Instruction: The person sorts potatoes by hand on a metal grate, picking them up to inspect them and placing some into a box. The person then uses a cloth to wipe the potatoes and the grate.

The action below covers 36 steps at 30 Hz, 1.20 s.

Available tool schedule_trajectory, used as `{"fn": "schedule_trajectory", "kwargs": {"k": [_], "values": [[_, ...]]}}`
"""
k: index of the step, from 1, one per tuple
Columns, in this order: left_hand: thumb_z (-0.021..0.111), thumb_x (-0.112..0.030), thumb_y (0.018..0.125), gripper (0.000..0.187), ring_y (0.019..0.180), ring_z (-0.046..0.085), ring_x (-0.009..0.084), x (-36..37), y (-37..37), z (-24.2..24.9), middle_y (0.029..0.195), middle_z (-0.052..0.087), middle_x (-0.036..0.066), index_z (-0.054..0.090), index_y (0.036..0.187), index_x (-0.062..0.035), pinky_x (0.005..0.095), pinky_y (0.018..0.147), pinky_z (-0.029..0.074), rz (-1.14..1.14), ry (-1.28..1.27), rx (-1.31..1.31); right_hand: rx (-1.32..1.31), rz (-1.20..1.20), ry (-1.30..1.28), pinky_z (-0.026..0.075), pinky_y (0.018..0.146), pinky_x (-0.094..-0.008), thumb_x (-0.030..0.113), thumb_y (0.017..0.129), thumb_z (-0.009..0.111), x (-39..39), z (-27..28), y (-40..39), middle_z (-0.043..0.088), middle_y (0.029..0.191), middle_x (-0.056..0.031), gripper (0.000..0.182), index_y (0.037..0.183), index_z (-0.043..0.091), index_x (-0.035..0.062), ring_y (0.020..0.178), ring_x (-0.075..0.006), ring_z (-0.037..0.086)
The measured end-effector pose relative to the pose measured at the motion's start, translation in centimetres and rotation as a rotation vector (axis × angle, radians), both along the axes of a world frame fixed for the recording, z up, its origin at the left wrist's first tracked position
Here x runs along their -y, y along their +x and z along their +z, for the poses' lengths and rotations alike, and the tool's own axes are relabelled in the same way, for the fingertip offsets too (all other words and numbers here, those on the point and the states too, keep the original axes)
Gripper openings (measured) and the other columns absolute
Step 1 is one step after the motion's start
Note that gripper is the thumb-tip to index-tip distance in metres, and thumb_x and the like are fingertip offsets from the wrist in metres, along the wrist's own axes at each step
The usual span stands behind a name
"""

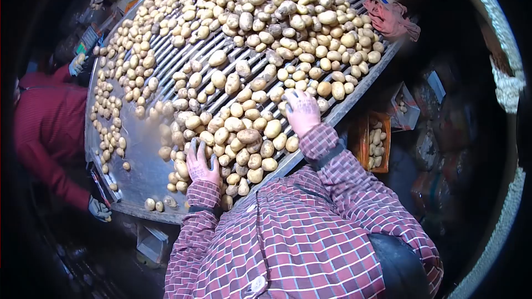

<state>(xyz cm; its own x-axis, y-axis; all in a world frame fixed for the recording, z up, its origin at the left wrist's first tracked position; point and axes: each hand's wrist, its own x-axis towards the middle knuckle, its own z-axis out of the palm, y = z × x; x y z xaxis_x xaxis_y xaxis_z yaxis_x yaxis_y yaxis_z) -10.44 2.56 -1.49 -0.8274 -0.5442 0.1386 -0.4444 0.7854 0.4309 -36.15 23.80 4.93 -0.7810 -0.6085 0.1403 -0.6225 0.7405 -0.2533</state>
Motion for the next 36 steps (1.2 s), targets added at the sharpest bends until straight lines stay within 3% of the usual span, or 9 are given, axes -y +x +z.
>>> {"fn": "schedule_trajectory", "kwargs": {"k": [5,11,14,17,22,28,30,33,36], "values": [[0.069,-0.014,0.079,0.061,0.134,0.038,0.0405,0.1,-0.3,-0.4,0.147,0.041,0.018,0.049,0.136,-0.0118,0.0518,0.111,0.032,0.021,0.048,-0.009,0.260,0.206,0.462,0.052,0.082,-0.0384,0.038,0.078,0.075,0.9,0.1,4.4,0.057,0.108,-0.0069,0.056,0.124,0.053,0.0149,0.098,-0.0257,0.062],[0.060,0.001,0.084,0.035,0.122,0.053,0.0322,-0.2,-0.5,2.4,0.127,0.058,0.017,0.061,0.119,-0.0012,0.0431,0.106,0.041,0.133,0.284,-0.328,0.659,-0.040,-0.018,0.049,0.095,-0.0391,0.039,0.080,0.072,0.1,0.3,3.6,0.062,0.119,-0.0175,0.055,0.123,0.058,0.0069,0.112,-0.0305,0.061],[0.057,-0.015,0.096,0.040,0.116,0.058,0.0259,-1.8,-1.3,6.5,0.128,0.056,0.016,0.051,0.134,-0.0038,0.0376,0.085,0.057,0.085,1.176,-0.416,1.097,0.113,-0.400,0.046,0.100,-0.0331,0.044,0.086,0.070,0.2,2.1,3.4,0.065,0.122,-0.0148,0.057,0.127,0.060,0.0062,0.114,-0.0247,0.062],[0.056,-0.036,0.098,0.055,0.115,0.060,0.0301,-2.6,-2.0,5.7,0.133,0.052,0.015,0.040,0.143,-0.0095,0.0424,0.075,0.062,0.195,2.277,-0.448,0.984,0.399,-0.174,0.047,0.097,-0.0378,0.049,0.089,0.065,2.9,5.0,2.6,0.064,0.123,-0.0178,0.055,0.123,0.063,0.0070,0.112,-0.0306,0.062],[0.057,-0.038,0.095,0.037,0.101,0.062,0.0296,-1.8,-0.3,4.1,0.114,0.059,0.012,0.055,0.119,-0.0100,0.0380,0.070,0.056,0.271,2.149,-0.319,0.216,-0.020,-0.007,0.046,0.098,-0.0459,0.047,0.086,0.062,5.8,-0.4,-5.5,0.050,0.136,-0.0173,0.057,0.130,0.054,0.0112,0.118,-0.0347,0.053],[0.057,-0.019,0.096,0.022,0.093,0.064,0.0257,-0.3,0.7,1.0,0.105,0.063,0.016,0.057,0.109,-0.0008,0.0388,0.079,0.057,0.284,1.795,-0.420,0.255,0.023,0.224,0.019,0.116,-0.0569,0.057,0.089,0.053,6.7,-3.0,-6.3,0.017,0.161,-0.0182,0.068,0.146,0.043,0.0211,0.139,-0.0410,0.035],[0.062,-0.014,0.092,0.020,0.093,0.063,0.0208,0.2,0.3,0.1,0.102,0.065,0.013,0.062,0.102,0.0030,0.0358,0.083,0.053,0.142,1.046,-0.303,0.249,0.222,0.316,0.021,0.117,-0.0542,0.056,0.089,0.055,5.8,-1.7,-4.1,0.023,0.159,-0.0180,0.069,0.145,0.044,0.0196,0.139,-0.0394,0.035],[0.062,-0.006,0.090,0.016,0.095,0.061,0.0169,0.8,0.4,-3.8,0.100,0.065,0.009,0.065,0.103,0.0021,0.0321,0.087,0.050,0.375,1.102,-0.422,0.561,0.444,0.038,0.034,0.113,-0.0430,0.049,0.086,0.063,4.0,0.7,-4.3,0.044,0.146,-0.0178,0.066,0.141,0.049,0.0143,0.133,-0.0323,0.044],[0.059,-0.007,0.093,0.019,0.090,0.063,0.0155,0.2,-0.2,-3.7,0.099,0.065,0.008,0.063,0.108,0.0018,0.0307,0.086,0.050,0.306,1.125,-0.311,0.641,0.063,-0.240,0.044,0.103,-0.0409,0.042,0.083,0.070,3.3,3.9,-11.0,0.055,0.131,-0.0173,0.065,0.138,0.051,0.0115,0.121,-0.0308,0.053]]}}
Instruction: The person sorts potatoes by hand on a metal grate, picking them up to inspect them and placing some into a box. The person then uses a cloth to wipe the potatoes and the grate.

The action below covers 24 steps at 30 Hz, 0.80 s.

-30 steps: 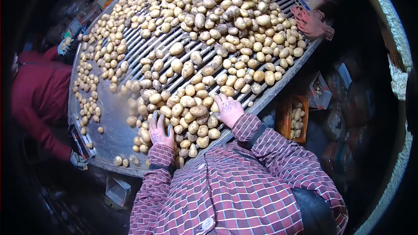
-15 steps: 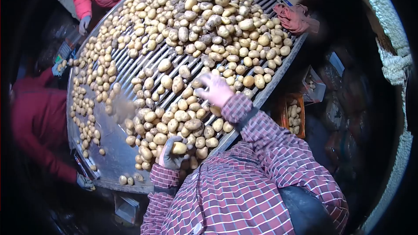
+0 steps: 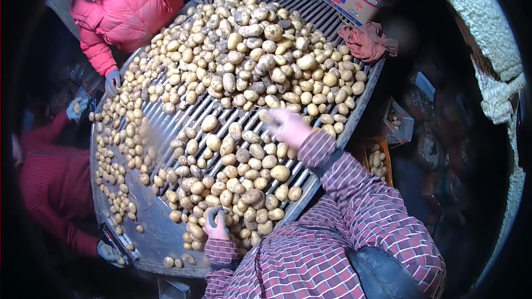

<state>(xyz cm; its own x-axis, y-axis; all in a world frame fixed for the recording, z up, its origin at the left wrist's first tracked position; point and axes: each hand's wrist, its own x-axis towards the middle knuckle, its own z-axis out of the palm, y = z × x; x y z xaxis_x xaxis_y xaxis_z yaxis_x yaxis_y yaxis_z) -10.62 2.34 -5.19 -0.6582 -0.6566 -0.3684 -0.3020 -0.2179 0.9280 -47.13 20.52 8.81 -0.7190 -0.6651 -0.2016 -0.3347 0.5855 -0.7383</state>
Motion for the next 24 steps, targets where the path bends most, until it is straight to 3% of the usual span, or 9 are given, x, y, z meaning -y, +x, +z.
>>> {"fn": "schedule_trajectory", "kwargs": {"k": [3,5,7,11,13,15,17,18,24], "values": [[0.058,-0.007,0.092,0.019,0.089,0.063,0.0157,-0.8,-1.2,2.9,0.095,0.066,0.009,0.063,0.109,0.0016,0.0300,0.084,0.051,-0.027,-0.095,0.045,-0.525,-0.343,-0.020,0.044,0.103,-0.0418,0.043,0.080,0.073,0.6,0.4,-8.6,0.053,0.133,-0.0177,0.071,0.140,0.049,0.0132,0.118,-0.0351,0.053],[0.058,-0.006,0.091,0.019,0.087,0.064,0.0163,-1.3,-2.1,5.1,0.094,0.066,0.009,0.062,0.108,0.0021,0.0300,0.081,0.052,-0.020,-0.103,0.075,-0.617,-0.237,0.044,0.042,0.105,-0.0429,0.046,0.076,0.076,2.9,1.2,-12.0,0.049,0.137,-0.0169,0.079,0.142,0.048,0.0135,0.120,-0.0369,0.052],[0.059,-0.005,0.091,0.019,0.086,0.065,0.0168,-1.6,-2.4,5.3,0.094,0.066,0.010,0.063,0.107,0.0022,0.0303,0.081,0.052,-0.019,-0.110,0.040,-0.579,-0.180,0.331,0.035,0.112,-0.0459,0.050,0.072,0.076,6.2,1.4,-12.6,0.046,0.143,-0.0148,0.081,0.143,0.046,0.0244,0.131,-0.0350,0.042],[0.060,-0.005,0.089,0.019,0.086,0.066,0.0173,-1.5,-2.7,6.0,0.092,0.067,0.010,0.063,0.106,0.0023,0.0310,0.080,0.052,-0.051,-0.158,0.062,-0.512,-0.248,0.064,0.031,0.114,-0.0448,0.047,0.072,0.077,7.2,-1.1,-13.3,0.050,0.140,-0.0185,0.076,0.139,0.051,0.0208,0.133,-0.0379,0.040],[0.063,-0.010,0.088,0.021,0.086,0.066,0.0180,-1.6,-2.0,4.8,0.094,0.068,0.010,0.065,0.106,0.0014,0.0323,0.082,0.052,-0.054,-0.154,0.085,-0.505,-0.137,0.078,0.038,0.110,-0.0427,0.046,0.075,0.077,5.4,-1.6,-12.2,0.056,0.134,-0.0183,0.073,0.137,0.053,0.0178,0.126,-0.0344,0.050],[0.066,-0.013,0.087,0.023,0.087,0.066,0.0186,-1.5,-2.3,5.1,0.095,0.069,0.010,0.067,0.106,0.0005,0.0329,0.084,0.052,-0.038,-0.171,0.136,-0.062,-0.213,-0.195,0.046,0.102,-0.0402,0.045,0.078,0.077,4.0,-1.8,-10.1,0.063,0.124,-0.0173,0.069,0.137,0.053,0.0166,0.114,-0.0306,0.061],[0.070,-0.019,0.085,0.029,0.089,0.066,0.0185,-1.4,-2.1,4.0,0.096,0.070,0.011,0.068,0.107,-0.0012,0.0329,0.087,0.051,-0.021,-0.141,0.156,-0.188,-0.169,-0.270,0.051,0.094,-0.0398,0.044,0.079,0.076,2.6,-8.0,-9.5,0.069,0.112,-0.0164,0.067,0.135,0.053,0.0141,0.106,-0.0289,0.066],[0.069,-0.018,0.086,0.028,0.090,0.066,0.0178,-1.4,-1.8,3.4,0.096,0.070,0.010,0.068,0.107,-0.0008,0.0327,0.086,0.051,-0.029,-0.163,0.139,-0.168,-0.158,0.078,0.051,0.093,-0.0418,0.045,0.076,0.076,2.6,-4.5,-6.2,0.068,0.115,-0.0174,0.067,0.130,0.056,0.0108,0.107,-0.0324,0.065],[0.059,-0.009,0.092,0.019,0.086,0.067,0.0176,-0.4,-3.2,8.2,0.094,0.069,0.012,0.063,0.106,0.0041,0.0298,0.081,0.054,0.107,0.243,-0.089,-0.458,-0.113,-0.046,0.043,0.099,-0.0455,0.040,0.069,0.079,2.3,-7.1,-1.5,0.061,0.115,-0.0175,0.065,0.120,0.060,0.0047,0.111,-0.0348,0.055]]}}
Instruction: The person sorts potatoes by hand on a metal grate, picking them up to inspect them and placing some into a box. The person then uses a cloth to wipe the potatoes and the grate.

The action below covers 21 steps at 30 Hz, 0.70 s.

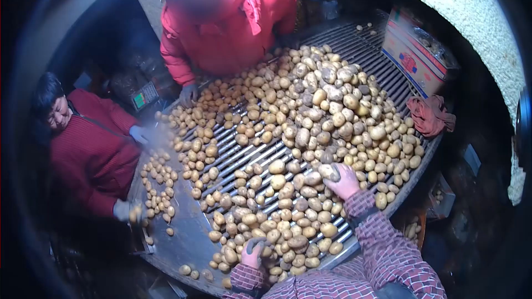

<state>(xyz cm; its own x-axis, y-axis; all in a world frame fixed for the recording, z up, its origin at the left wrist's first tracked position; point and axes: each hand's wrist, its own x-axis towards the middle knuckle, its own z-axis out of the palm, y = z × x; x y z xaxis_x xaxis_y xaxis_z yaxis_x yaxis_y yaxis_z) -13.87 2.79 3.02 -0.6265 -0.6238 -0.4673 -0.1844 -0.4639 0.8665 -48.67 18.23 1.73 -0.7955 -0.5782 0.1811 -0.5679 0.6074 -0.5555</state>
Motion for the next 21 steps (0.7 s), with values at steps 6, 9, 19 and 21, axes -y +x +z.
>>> {"fn": "schedule_trajectory", "kwargs": {"k": [6,9,19,21], "values": [[0.070,-0.003,0.077,0.029,0.090,0.069,0.0236,5.5,-6.7,3.1,0.096,0.070,0.015,0.063,0.106,-0.0003,0.0334,0.080,0.057,-0.293,-1.021,0.013,0.500,0.102,-0.319,0.047,0.099,-0.0376,0.023,0.072,0.080,5.3,6.3,3.3,0.064,0.120,-0.0151,0.065,0.130,0.057,0.0053,0.111,-0.0277,0.061],[0.068,-0.009,0.082,0.029,0.090,0.068,0.0280,8.8,-12.1,1.1,0.098,0.069,0.015,0.064,0.109,-0.0010,0.0352,0.082,0.055,-0.311,-0.402,-0.170,0.487,0.222,-0.293,0.047,0.100,-0.0342,0.016,0.073,0.080,9.1,7.0,3.1,0.063,0.123,-0.0121,0.064,0.132,0.057,0.0066,0.115,-0.0215,0.060],[0.033,-0.037,0.106,0.046,0.106,0.063,0.0232,12.9,-23.2,-8.7,0.118,0.065,0.014,0.055,0.126,-0.0023,0.0371,0.090,0.052,-0.255,-0.167,-0.110,0.341,0.279,-0.120,0.047,0.099,-0.0412,0.040,0.080,0.075,15.2,2.9,0.8,0.059,0.125,-0.0193,0.068,0.134,0.051,0.0067,0.115,-0.0354,0.058],[0.037,-0.027,0.106,0.037,0.106,0.063,0.0218,13.0,-23.4,-6.9,0.118,0.065,0.013,0.055,0.127,-0.0028,0.0351,0.090,0.052,-0.115,0.257,-0.284,0.430,0.271,-0.145,0.047,0.099,-0.0422,0.042,0.079,0.076,15.2,2.5,0.9,0.060,0.124,-0.0205,0.071,0.136,0.051,0.0069,0.115,-0.0365,0.059]]}}
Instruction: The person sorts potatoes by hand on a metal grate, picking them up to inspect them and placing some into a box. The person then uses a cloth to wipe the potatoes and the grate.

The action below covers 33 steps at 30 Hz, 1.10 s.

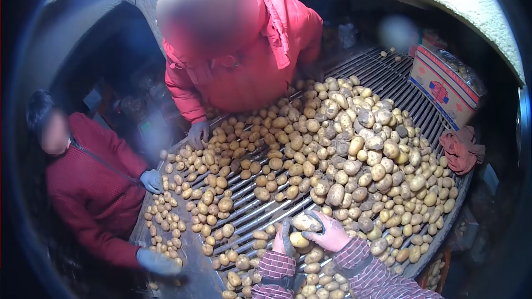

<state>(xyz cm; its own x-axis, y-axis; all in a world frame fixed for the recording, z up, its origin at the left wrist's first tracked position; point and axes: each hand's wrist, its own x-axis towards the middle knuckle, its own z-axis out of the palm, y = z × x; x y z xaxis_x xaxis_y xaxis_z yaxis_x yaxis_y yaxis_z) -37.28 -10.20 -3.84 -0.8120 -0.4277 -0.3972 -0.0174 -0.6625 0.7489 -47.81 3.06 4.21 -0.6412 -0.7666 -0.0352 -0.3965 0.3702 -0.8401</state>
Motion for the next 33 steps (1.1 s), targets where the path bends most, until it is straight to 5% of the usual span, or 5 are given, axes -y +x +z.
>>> {"fn": "schedule_trajectory", "kwargs": {"k": [1,9,18,30,33], "values": [[0.035,-0.037,0.105,0.046,0.112,0.061,0.0241,0.6,0.2,-0.7,0.123,0.062,0.014,0.053,0.129,-0.0025,0.0367,0.095,0.050,-0.079,-0.260,-0.009,0.022,0.022,0.001,0.047,0.099,-0.0424,0.043,0.079,0.075,0.0,-0.1,-0.1,0.060,0.124,-0.0209,0.071,0.136,0.051,0.0070,0.115,-0.0368,0.059],[0.044,-0.051,0.100,0.060,0.110,0.063,0.0272,1.8,1.1,-2.1,0.123,0.062,0.016,0.052,0.131,0.0004,0.0392,0.098,0.051,-0.247,0.094,-0.002,0.106,0.148,0.012,0.047,0.100,-0.0423,0.046,0.082,0.072,-0.1,-0.2,-0.7,0.060,0.130,-0.0192,0.068,0.136,0.052,0.0089,0.118,-0.0367,0.059],[0.035,-0.054,0.100,0.063,0.107,0.064,0.0247,1.5,0.9,3.5,0.115,0.067,0.014,0.059,0.122,0.0006,0.0357,0.097,0.049,-0.339,-0.319,0.036,0.083,0.183,0.028,0.050,0.096,-0.0434,0.050,0.083,0.069,-0.3,-0.3,-1.1,0.062,0.124,-0.0210,0.068,0.137,0.051,0.0104,0.112,-0.0385,0.061],[0.045,-0.038,0.100,0.050,0.107,0.064,0.0234,0.9,0.9,2.2,0.120,0.065,0.015,0.057,0.126,0.0033,0.0356,0.095,0.050,-0.179,0.087,-0.012,0.102,0.181,0.074,0.052,0.092,-0.0422,0.050,0.079,0.074,-0.2,-0.2,-1.3,0.067,0.112,-0.0215,0.074,0.138,0.051,0.0109,0.104,-0.0366,0.066],[0.043,-0.053,0.099,0.064,0.110,0.062,0.0270,1.7,1.3,0.1,0.123,0.061,0.016,0.050,0.132,0.0012,0.0380,0.097,0.051,-0.288,-0.092,-0.006,0.145,0.191,0.106,0.050,0.096,-0.0440,0.055,0.083,0.067,-0.2,0.4,-1.3,0.064,0.120,-0.0227,0.073,0.139,0.050,0.0125,0.109,-0.0391,0.063]]}}
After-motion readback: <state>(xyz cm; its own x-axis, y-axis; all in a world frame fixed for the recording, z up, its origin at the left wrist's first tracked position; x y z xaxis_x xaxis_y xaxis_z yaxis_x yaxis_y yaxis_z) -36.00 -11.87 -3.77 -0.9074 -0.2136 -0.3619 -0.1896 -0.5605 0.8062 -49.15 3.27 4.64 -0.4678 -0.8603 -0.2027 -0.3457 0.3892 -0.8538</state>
